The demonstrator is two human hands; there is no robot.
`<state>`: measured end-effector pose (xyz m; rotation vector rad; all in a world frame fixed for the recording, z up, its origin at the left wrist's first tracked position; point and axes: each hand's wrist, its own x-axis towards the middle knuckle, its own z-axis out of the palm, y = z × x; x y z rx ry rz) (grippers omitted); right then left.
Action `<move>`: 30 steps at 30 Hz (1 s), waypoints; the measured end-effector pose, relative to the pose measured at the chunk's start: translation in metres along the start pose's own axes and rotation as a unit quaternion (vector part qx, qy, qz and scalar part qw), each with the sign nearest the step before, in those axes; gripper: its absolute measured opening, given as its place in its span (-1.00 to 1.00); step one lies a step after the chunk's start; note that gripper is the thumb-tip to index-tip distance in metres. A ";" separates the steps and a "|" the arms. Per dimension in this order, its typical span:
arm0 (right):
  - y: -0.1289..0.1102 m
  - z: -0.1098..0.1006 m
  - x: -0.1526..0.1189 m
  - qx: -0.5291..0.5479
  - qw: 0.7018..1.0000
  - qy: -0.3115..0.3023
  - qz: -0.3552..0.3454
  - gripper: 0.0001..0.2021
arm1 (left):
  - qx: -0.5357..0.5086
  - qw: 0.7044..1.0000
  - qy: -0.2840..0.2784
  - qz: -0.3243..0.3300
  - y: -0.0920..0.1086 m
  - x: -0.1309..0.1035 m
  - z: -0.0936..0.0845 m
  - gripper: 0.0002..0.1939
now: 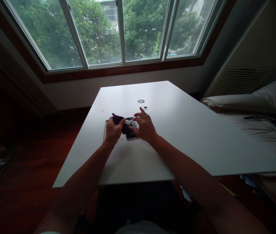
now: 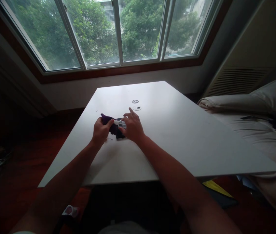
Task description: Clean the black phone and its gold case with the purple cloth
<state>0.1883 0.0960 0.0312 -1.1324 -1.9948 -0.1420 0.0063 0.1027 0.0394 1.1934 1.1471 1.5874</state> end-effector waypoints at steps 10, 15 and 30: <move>-0.015 -0.009 -0.002 -0.007 0.999 -0.044 -0.027 -0.57 | 0.045 0.998 -0.042 0.020 0.004 -0.007 0.001 -0.62; -0.019 -0.007 -0.001 0.015 0.999 -0.040 -0.026 -0.74 | 0.077 0.994 -0.055 0.047 0.006 -0.012 0.005 -0.70; -0.022 -0.007 -0.001 -0.036 0.998 -0.055 -0.022 -0.78 | 0.082 0.993 -0.075 0.045 -0.004 -0.007 0.003 -0.64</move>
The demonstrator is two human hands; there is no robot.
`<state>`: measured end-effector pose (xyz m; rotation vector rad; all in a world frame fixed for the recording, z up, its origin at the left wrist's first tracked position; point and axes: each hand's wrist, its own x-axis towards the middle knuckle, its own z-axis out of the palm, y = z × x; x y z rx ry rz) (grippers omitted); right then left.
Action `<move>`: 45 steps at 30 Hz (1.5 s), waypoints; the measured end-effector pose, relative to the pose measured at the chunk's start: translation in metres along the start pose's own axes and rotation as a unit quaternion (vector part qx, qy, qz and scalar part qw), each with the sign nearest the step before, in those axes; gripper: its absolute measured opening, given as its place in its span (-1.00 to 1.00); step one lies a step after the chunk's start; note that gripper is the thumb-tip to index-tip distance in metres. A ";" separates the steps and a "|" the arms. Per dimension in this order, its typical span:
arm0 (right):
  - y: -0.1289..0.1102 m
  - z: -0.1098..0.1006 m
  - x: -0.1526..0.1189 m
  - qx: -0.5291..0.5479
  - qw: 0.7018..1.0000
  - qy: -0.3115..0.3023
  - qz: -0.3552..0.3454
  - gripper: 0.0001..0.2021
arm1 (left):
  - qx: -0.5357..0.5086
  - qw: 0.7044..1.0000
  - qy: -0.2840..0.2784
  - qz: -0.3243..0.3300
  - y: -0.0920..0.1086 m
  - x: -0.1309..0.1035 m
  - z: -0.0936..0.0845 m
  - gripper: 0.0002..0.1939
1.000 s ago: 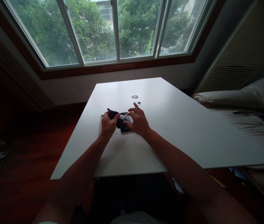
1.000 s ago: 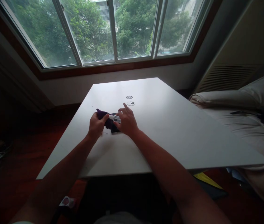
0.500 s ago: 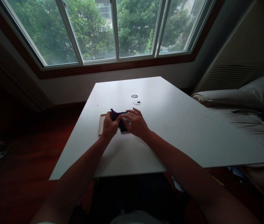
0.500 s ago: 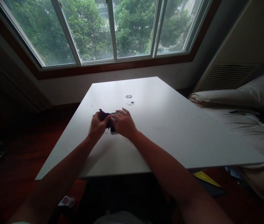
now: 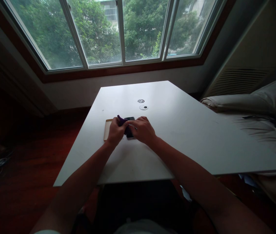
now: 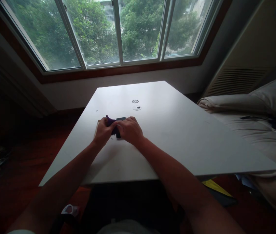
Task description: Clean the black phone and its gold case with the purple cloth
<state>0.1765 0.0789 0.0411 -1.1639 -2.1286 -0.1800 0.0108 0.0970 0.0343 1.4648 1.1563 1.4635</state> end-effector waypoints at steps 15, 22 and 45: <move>0.009 0.002 -0.002 -0.026 0.999 -0.028 -0.027 -0.59 | -0.012 1.000 -0.006 -0.012 0.001 0.000 -0.003 -0.61; 0.009 0.000 0.002 -0.022 1.000 -0.012 -0.002 -0.56 | -0.088 0.995 0.004 -0.046 -0.006 0.004 -0.001 -0.58; 0.064 0.000 -0.003 -0.111 0.971 -0.079 0.197 -0.60 | -0.111 0.979 0.098 -0.138 -0.020 0.018 -0.014 -0.65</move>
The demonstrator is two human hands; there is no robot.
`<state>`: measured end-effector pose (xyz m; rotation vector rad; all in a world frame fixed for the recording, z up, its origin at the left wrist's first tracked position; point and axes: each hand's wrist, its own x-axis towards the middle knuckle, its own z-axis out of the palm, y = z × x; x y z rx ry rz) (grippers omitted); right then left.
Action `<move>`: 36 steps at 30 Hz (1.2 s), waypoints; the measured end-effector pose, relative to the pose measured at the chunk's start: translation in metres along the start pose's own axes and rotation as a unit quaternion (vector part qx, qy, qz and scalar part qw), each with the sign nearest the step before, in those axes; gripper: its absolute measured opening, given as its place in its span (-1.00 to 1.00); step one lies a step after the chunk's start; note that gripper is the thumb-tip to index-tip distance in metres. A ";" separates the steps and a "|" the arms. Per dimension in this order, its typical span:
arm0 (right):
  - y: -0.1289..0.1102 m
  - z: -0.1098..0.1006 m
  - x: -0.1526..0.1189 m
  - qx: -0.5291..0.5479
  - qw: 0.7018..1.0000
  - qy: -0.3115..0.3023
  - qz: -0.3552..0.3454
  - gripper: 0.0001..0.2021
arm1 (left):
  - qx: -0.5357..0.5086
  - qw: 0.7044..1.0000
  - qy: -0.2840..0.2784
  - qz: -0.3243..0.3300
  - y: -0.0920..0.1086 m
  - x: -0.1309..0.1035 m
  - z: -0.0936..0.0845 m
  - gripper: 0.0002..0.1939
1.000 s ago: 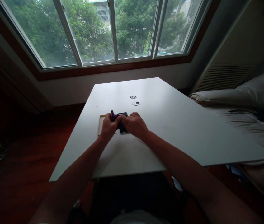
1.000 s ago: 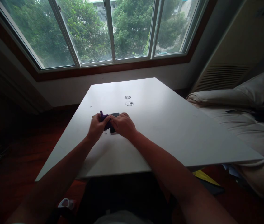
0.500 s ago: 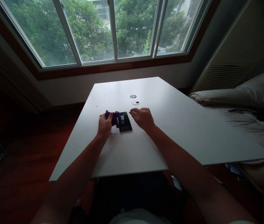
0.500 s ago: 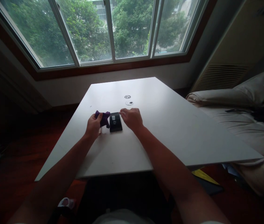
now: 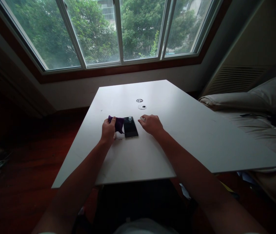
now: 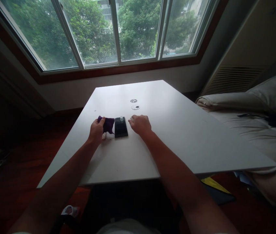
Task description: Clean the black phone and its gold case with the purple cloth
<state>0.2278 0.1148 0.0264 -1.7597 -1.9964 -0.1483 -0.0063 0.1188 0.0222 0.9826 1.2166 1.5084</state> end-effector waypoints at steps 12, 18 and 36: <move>-0.035 0.034 0.025 0.028 0.983 0.042 -0.179 -0.78 | 0.008 0.999 0.023 0.045 -0.001 -0.003 0.007 -0.61; -0.028 0.037 0.021 0.004 0.987 0.025 -0.158 -0.78 | 0.019 0.999 0.015 0.043 -0.001 -0.006 0.007 -0.62; 0.053 0.012 0.027 0.016 0.979 0.166 0.117 -0.69 | 0.011 1.000 -0.005 -0.006 0.004 -0.013 0.007 -0.62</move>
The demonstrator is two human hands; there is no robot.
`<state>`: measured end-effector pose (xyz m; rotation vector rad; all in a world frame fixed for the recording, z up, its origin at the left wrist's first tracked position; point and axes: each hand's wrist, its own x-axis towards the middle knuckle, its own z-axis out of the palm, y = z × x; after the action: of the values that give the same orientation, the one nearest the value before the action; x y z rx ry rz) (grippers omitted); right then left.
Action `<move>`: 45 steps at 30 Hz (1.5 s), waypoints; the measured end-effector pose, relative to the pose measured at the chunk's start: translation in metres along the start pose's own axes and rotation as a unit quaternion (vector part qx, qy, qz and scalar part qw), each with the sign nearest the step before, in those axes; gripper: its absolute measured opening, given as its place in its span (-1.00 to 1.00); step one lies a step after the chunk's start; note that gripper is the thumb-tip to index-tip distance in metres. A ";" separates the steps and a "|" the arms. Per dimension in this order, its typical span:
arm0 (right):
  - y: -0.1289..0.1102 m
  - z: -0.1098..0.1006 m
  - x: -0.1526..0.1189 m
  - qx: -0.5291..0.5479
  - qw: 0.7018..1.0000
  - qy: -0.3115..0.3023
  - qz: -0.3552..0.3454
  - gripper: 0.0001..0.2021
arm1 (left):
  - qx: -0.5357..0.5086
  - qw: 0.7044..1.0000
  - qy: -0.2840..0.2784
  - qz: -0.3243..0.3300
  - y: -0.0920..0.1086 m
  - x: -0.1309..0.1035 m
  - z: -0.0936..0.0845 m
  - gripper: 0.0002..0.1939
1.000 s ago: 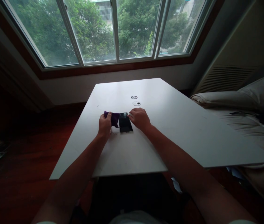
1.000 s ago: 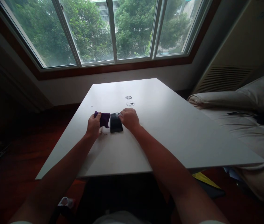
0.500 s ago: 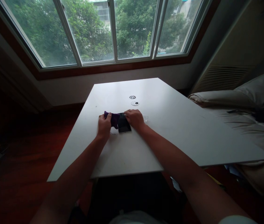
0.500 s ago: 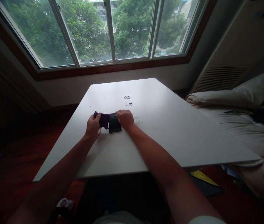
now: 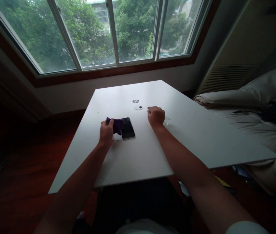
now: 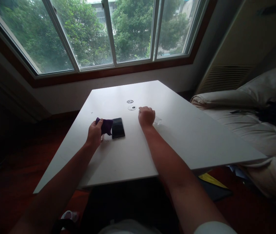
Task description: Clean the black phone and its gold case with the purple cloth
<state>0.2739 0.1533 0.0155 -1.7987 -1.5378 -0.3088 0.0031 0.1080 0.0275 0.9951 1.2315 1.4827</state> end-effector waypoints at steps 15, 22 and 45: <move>-0.045 -0.019 -0.024 0.383 0.924 -0.007 0.021 -0.54 | -0.015 1.000 -0.009 0.013 0.001 0.000 0.000 -0.64; -0.042 -0.008 -0.029 0.342 0.938 -0.062 0.010 -0.46 | -0.020 1.000 -0.008 0.001 0.005 -0.003 0.002 -0.62; 0.045 0.029 0.011 0.102 0.981 -0.029 0.166 -0.55 | -0.018 1.000 0.003 0.004 0.000 -0.001 0.000 -0.67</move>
<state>0.3108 0.1802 -0.0151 -1.8716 -1.2299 0.0600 0.0036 0.1075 0.0278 0.9725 1.2027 1.5102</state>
